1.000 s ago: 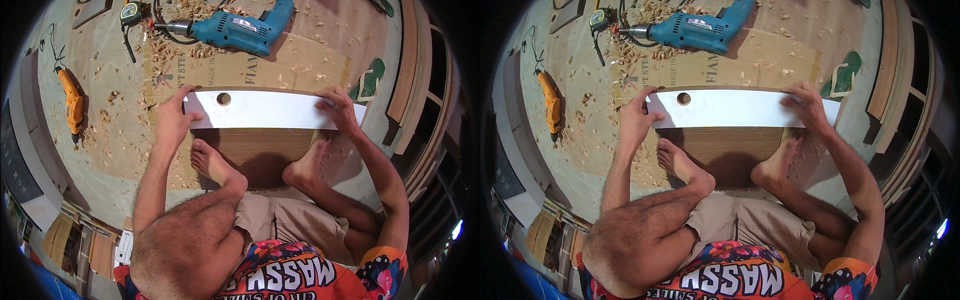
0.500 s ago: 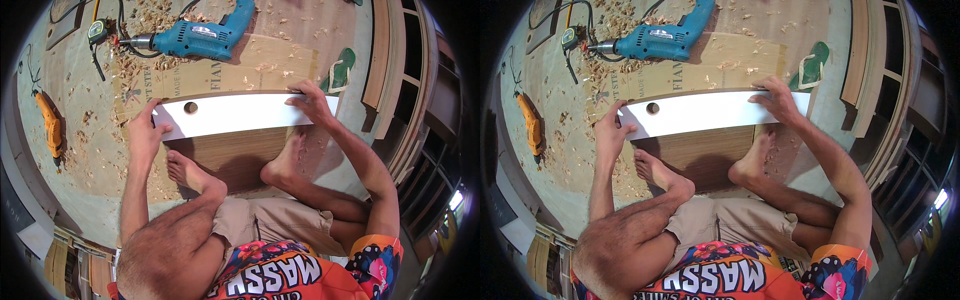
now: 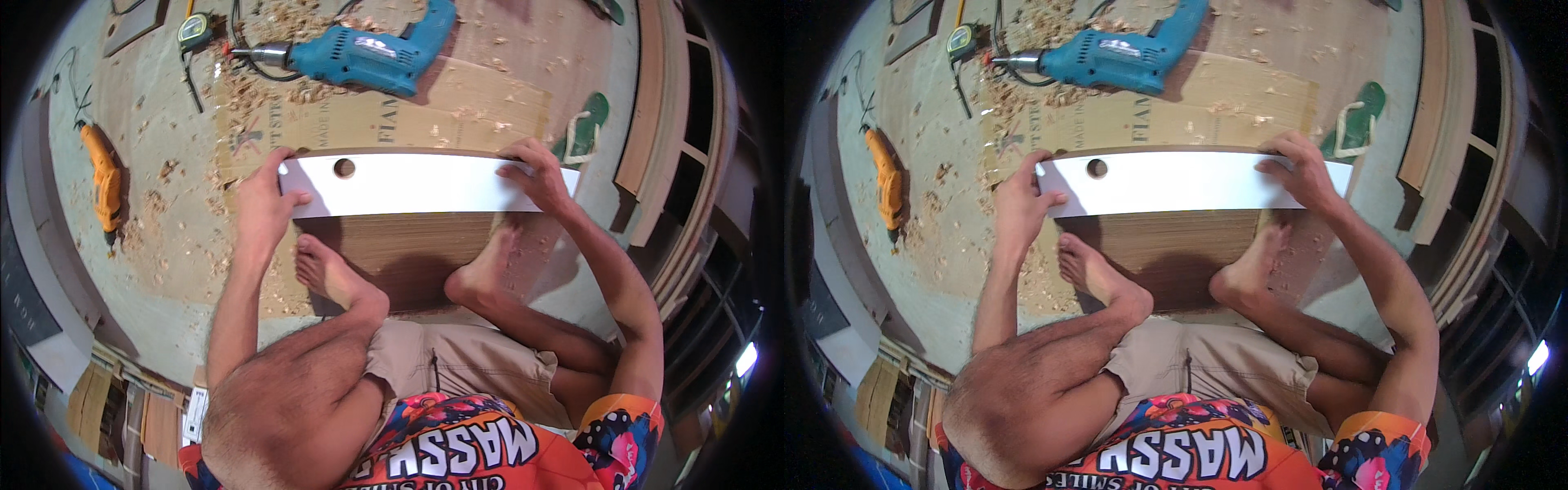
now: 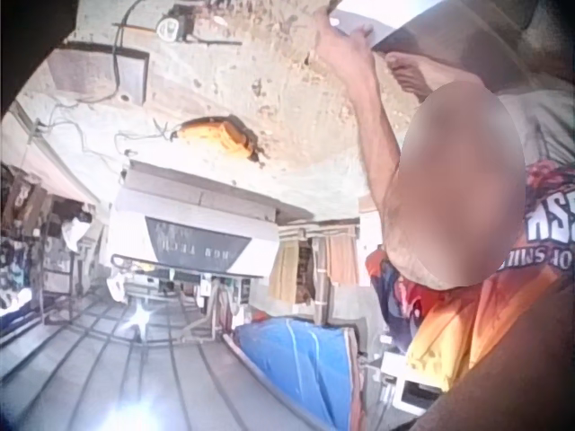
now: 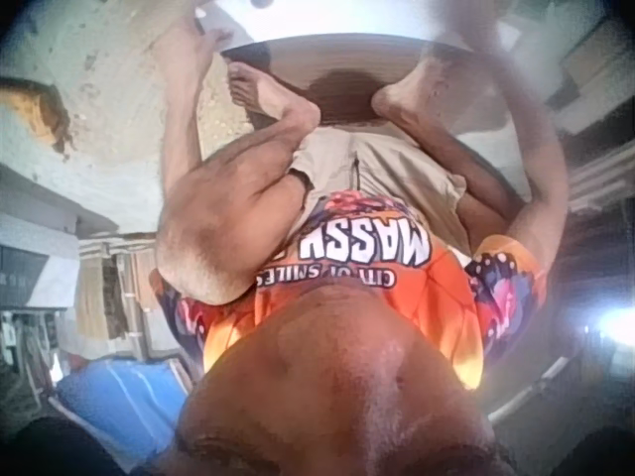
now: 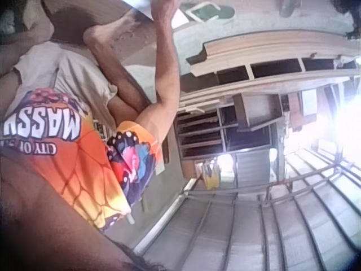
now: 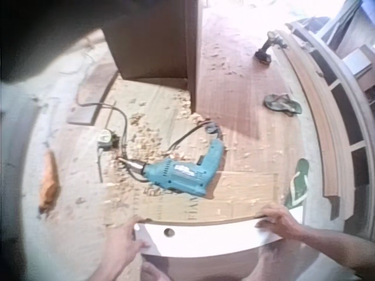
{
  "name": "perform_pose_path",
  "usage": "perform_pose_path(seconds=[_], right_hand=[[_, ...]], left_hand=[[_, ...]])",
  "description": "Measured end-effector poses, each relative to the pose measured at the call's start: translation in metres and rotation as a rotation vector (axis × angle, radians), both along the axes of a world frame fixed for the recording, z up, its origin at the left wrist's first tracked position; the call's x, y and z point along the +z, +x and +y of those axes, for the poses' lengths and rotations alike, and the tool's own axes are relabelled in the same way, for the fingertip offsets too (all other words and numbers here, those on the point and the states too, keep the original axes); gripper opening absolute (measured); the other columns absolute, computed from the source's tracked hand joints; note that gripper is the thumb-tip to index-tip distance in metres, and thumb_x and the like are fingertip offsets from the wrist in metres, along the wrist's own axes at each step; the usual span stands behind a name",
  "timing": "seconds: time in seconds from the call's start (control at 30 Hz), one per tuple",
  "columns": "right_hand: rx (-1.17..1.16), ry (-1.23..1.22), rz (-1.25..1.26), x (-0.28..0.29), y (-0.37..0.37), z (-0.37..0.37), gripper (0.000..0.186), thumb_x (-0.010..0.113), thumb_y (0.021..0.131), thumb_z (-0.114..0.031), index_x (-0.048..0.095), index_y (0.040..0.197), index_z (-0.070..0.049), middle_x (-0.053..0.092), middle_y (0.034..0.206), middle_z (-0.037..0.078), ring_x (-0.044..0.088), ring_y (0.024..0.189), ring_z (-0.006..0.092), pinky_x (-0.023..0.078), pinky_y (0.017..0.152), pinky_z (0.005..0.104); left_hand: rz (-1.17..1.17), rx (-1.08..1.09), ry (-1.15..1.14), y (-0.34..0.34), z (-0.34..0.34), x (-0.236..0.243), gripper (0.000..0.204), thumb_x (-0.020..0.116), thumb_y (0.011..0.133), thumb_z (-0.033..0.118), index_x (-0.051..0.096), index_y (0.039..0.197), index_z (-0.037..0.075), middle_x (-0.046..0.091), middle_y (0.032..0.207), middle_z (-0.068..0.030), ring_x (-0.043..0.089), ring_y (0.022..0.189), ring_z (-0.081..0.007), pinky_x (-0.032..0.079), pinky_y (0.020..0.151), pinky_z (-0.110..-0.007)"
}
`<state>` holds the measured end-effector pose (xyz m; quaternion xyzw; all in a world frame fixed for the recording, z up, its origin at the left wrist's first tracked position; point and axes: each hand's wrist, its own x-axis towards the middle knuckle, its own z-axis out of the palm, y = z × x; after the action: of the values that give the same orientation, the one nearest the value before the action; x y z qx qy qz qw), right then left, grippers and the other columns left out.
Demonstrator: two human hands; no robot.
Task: The person drills holes into wood panels using a power drill. They measure the placement with a tape measure and use their hands and feet to hold the panels steady while working on the workshop floor.
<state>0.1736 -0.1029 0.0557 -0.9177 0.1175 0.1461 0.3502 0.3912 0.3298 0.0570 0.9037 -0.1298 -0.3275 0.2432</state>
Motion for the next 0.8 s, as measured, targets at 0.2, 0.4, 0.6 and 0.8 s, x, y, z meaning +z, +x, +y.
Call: perform_pose_path(seconds=[0.2,0.4,0.6,0.8], right_hand=[[0.203,-0.206,-0.177,-0.011,0.027,0.034,0.054,0.093,0.08,-0.031,0.075,0.125,-0.007,0.069,0.121,0.016,0.064,0.114,0.0377,0.048,0.096,0.0498],[0.317,-0.071,-0.267,-0.009,0.084,0.124,0.052,0.089,0.087,-0.029,0.072,0.129,-0.003,0.068,0.121,0.017,0.062,0.112,0.0395,0.048,0.098,0.0495],[0.324,0.026,-0.159,-0.015,0.105,0.144,0.048,0.088,0.085,-0.027,0.072,0.124,-0.002,0.067,0.111,0.018,0.062,0.108,0.0412,0.049,0.093,0.0513],[0.341,-0.131,0.091,0.004,0.123,0.156,0.042,0.088,0.084,-0.028,0.072,0.114,-0.002,0.07,0.109,0.021,0.066,0.105,0.0438,0.053,0.09,0.052]], left_hand=[[0.037,0.043,-0.008,-0.001,-0.001,0.001,0.073,0.092,0.074,0.003,0.065,0.141,0.012,0.079,0.092,-0.0197,0.08,0.082,-0.0287,0.062,0.075,-0.04],[-0.047,0.144,0.073,-0.006,0.004,0.001,0.089,0.093,0.075,0.007,0.048,0.152,0.01,0.076,0.08,-0.0174,0.077,0.078,-0.0385,0.058,0.071,-0.049],[0.025,0.276,0.039,-0.017,0.005,0.005,0.088,0.093,0.075,0.01,0.048,0.151,0.01,0.077,0.089,-0.0188,0.077,0.084,-0.042,0.059,0.078,-0.05],[-0.056,0.355,-0.032,-0.031,0.006,0.0,0.089,0.094,0.076,0.014,0.049,0.153,0.009,0.08,0.097,-0.0191,0.078,0.088,-0.0432,0.06,0.08,-0.051]])
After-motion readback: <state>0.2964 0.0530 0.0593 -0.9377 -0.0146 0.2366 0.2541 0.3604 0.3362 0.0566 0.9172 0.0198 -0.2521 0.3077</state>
